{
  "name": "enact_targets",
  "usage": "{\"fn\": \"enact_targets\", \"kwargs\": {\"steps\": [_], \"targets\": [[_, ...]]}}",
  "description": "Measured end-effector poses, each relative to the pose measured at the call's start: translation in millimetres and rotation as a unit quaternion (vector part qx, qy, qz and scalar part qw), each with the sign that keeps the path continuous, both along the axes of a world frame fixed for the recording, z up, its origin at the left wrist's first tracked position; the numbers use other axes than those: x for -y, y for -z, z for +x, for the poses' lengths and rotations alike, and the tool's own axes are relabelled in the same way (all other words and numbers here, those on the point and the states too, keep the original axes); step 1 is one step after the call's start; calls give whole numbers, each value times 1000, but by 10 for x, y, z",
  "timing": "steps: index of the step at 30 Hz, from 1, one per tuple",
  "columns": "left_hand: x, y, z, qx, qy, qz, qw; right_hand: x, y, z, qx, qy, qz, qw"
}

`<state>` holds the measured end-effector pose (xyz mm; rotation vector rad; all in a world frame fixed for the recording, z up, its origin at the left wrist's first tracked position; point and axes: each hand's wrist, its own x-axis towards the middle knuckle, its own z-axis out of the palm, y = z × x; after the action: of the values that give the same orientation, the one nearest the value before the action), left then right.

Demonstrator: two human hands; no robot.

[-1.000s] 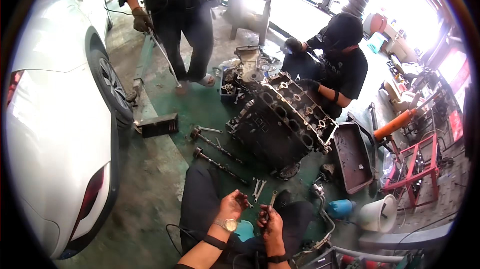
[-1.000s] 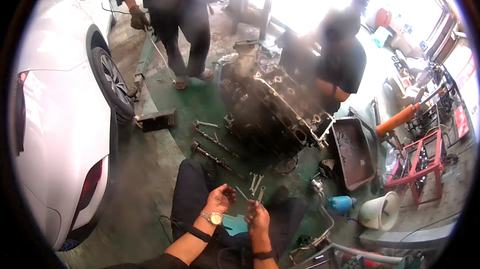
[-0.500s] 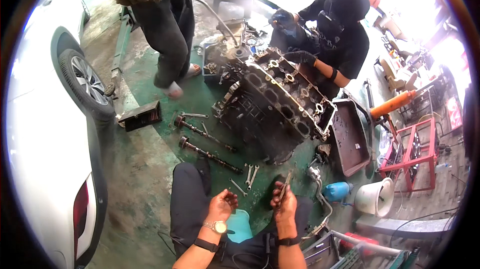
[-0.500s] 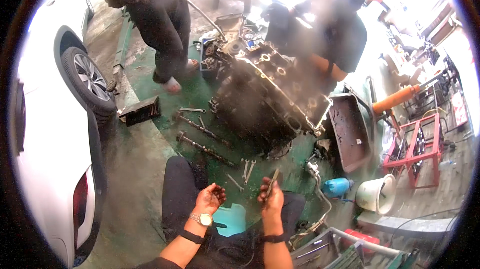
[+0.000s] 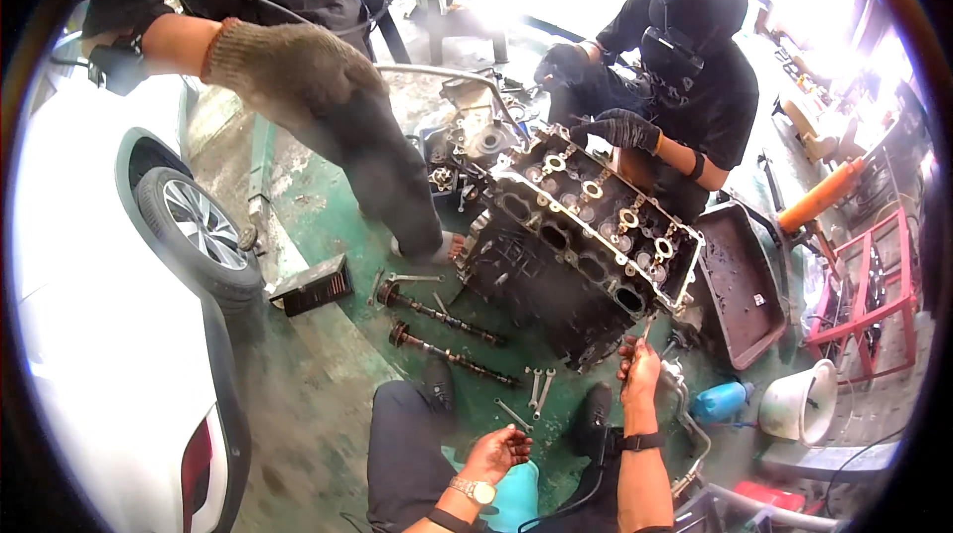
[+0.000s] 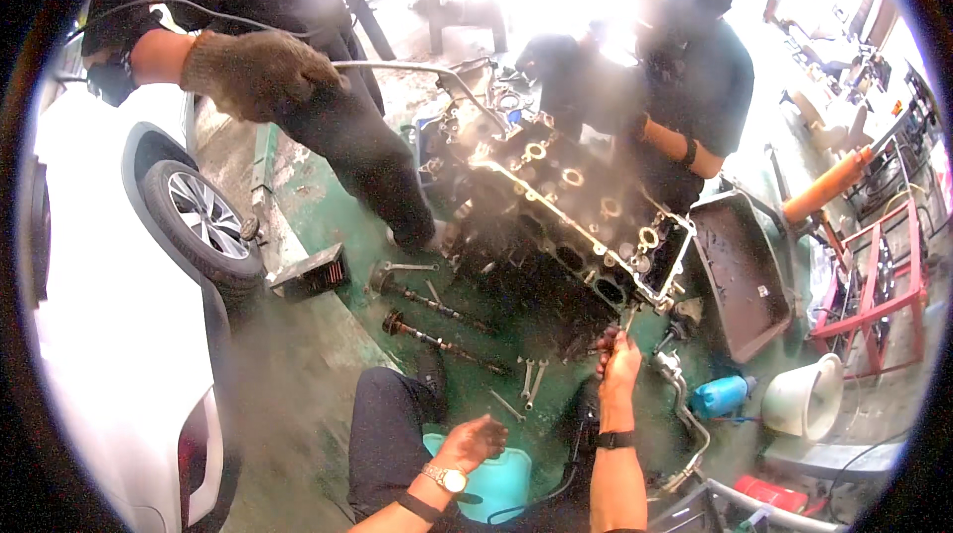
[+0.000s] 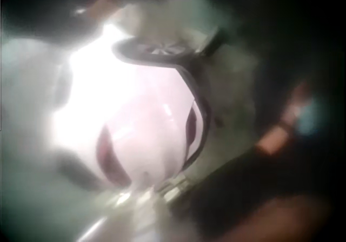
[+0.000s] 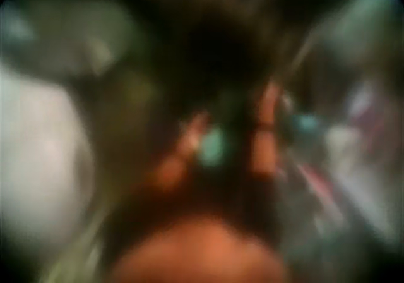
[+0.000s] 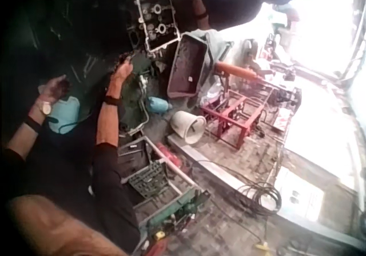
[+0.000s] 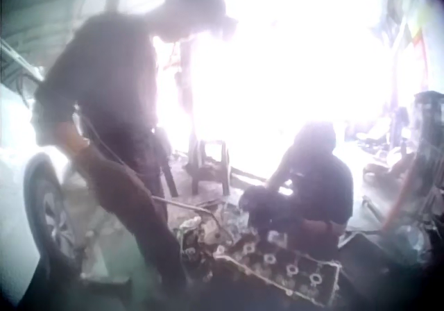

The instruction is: The person holds and inspects small metal bolts and components by hand while other people work on a disassembled engine block in a garage.

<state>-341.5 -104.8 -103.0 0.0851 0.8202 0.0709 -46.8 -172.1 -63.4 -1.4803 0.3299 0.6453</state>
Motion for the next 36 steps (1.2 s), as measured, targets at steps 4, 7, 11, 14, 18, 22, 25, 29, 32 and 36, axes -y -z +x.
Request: {"fn": "enact_targets", "kwargs": {"steps": [4, 7, 11, 14, 18, 22, 25, 29, 32, 36], "targets": [[27, 37, 38, -21, 4, -8, 1000, 152, 149, -348, -62, -2, 24, 998], [82, 50, 9, -24, -4, 12, 1000, 296, 183, -778, -122, 7, 35, 992], [161, 72, -82, -58, -15, 23, 998, 470, 162, -1325, -173, -12, 67, 983], [219, 114, -178, -56, -27, 17, 998, 521, 146, -1651, -194, -22, 72, 978], [276, 225, -258, -71, -17, 21, 997, 589, 169, -2036, -209, -15, 102, 972], [268, 338, -333, -102, 2, 49, 994, 658, 283, -2307, -254, -32, 58, 965], [247, 399, -369, -106, 9, 69, 992, 687, 393, -2388, -243, -54, 30, 968], [217, 451, -403, -113, 29, 96, 989, 694, 524, -2401, -199, -55, -3, 978], [206, 466, -398, -127, 34, 102, 986, 683, 588, -2415, -154, -72, -41, 985], [193, 446, -402, -134, 41, 120, 983, 668, 602, -2453, -119, -96, -50, 987]]}}
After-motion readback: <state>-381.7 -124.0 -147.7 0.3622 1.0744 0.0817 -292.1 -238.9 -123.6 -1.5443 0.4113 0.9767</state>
